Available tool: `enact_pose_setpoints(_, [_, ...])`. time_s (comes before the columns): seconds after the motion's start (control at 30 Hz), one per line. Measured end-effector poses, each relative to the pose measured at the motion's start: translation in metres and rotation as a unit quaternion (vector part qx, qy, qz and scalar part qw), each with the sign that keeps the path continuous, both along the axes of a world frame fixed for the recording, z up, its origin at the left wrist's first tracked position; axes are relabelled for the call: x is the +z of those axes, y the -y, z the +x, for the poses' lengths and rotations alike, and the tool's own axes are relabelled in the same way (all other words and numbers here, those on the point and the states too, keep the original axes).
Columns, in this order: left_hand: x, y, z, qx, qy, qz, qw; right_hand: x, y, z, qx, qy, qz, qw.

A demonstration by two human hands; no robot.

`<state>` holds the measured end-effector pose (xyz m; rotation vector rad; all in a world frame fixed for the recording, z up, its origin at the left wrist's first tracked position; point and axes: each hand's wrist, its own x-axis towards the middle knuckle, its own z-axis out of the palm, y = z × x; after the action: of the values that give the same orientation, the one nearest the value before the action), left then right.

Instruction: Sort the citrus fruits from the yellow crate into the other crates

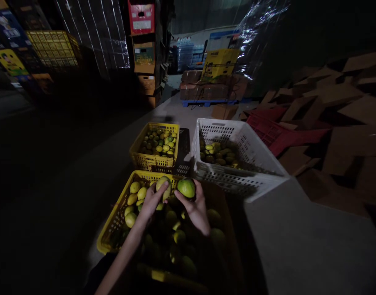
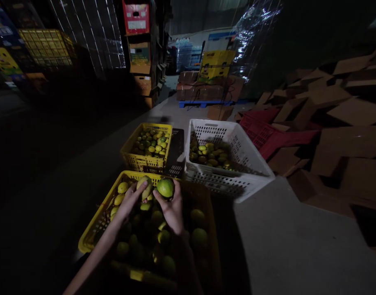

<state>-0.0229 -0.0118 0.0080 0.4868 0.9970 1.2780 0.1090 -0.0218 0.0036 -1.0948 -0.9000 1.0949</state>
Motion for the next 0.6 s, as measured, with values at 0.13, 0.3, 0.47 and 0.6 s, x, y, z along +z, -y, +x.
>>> enact_pose_setpoints(0.13, [0.005,-0.001,-0.003,0.107,-0.078,0.14,0.981,-0.013,-0.004,0.008,-0.033,0.14,0.092,0.985])
enact_pose_setpoints(0.3, [0.011,0.003,-0.005,0.116,-0.1,0.218,0.964,-0.02,-0.003,0.008,-0.046,0.184,0.145,0.971])
enact_pose_setpoints(0.47, [0.011,0.006,-0.004,0.098,-0.133,0.241,0.956,-0.007,0.001,0.005,-0.034,0.131,0.115,0.984])
enact_pose_setpoints(0.6, [0.012,0.006,-0.001,0.096,-0.074,0.161,0.98,0.003,0.004,0.001,0.052,-0.02,0.021,0.998])
